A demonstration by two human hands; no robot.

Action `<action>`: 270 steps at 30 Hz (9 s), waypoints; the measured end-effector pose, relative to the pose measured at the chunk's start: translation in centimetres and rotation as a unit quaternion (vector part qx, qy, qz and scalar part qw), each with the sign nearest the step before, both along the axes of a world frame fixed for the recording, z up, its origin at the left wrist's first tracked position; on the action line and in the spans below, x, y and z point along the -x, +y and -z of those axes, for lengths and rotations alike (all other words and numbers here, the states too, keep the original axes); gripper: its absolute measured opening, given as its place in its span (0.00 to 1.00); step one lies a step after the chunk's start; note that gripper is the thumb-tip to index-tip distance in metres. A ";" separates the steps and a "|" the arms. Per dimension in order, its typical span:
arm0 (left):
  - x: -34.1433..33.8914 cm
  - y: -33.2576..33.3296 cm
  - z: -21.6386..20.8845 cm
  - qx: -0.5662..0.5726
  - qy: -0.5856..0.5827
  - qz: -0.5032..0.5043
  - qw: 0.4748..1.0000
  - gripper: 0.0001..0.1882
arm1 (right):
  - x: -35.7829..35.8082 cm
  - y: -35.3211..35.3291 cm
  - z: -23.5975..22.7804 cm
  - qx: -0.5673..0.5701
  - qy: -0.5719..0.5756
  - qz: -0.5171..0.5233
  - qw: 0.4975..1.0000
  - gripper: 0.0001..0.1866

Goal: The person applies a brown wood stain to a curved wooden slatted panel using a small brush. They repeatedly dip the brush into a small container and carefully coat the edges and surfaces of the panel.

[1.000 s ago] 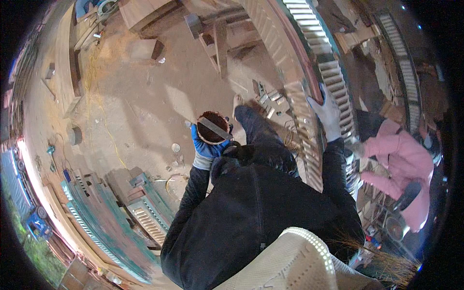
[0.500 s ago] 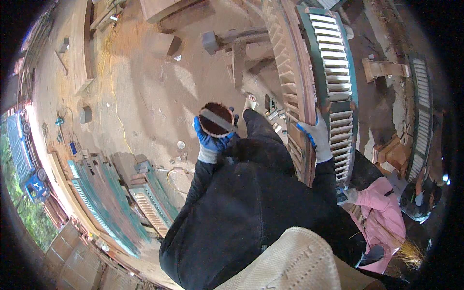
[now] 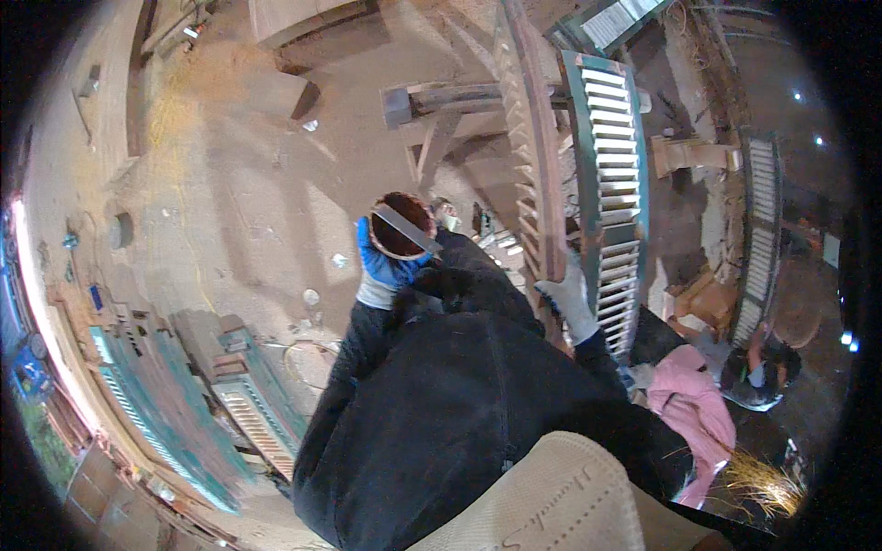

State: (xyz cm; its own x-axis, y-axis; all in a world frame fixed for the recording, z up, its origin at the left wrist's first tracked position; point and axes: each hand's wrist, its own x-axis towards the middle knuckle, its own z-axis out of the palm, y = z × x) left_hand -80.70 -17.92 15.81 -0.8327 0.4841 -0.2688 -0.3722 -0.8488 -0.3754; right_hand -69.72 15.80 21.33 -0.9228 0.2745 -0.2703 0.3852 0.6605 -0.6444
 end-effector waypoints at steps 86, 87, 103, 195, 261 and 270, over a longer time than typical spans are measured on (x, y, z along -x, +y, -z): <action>27.7 3.6 -3.6 0.021 0.070 0.174 0.982 0.39 | 28.9 -11.4 -12.0 -0.044 0.248 -0.002 0.968 0.26; 27.6 3.9 -3.8 0.019 0.077 0.171 0.982 0.40 | 30.2 -12.4 -13.2 -0.039 0.276 -0.014 0.960 0.21; 28.0 4.6 -3.9 0.119 0.117 0.194 0.967 0.43 | 35.1 -13.4 -14.1 -0.021 0.190 -0.060 0.980 0.11; 27.6 -1.0 -0.6 -0.008 0.013 0.166 0.986 0.44 | 42.1 -8.5 -6.5 -0.417 0.025 -0.169 0.892 0.20; 27.7 -1.3 -0.1 0.004 0.055 0.170 0.984 0.44 | 39.6 -8.2 -7.0 -0.390 -0.001 -0.159 0.907 0.21; 27.6 -1.5 0.2 0.003 0.001 0.169 0.986 0.43 | 35.3 -6.8 -7.2 0.125 0.087 0.024 0.988 0.23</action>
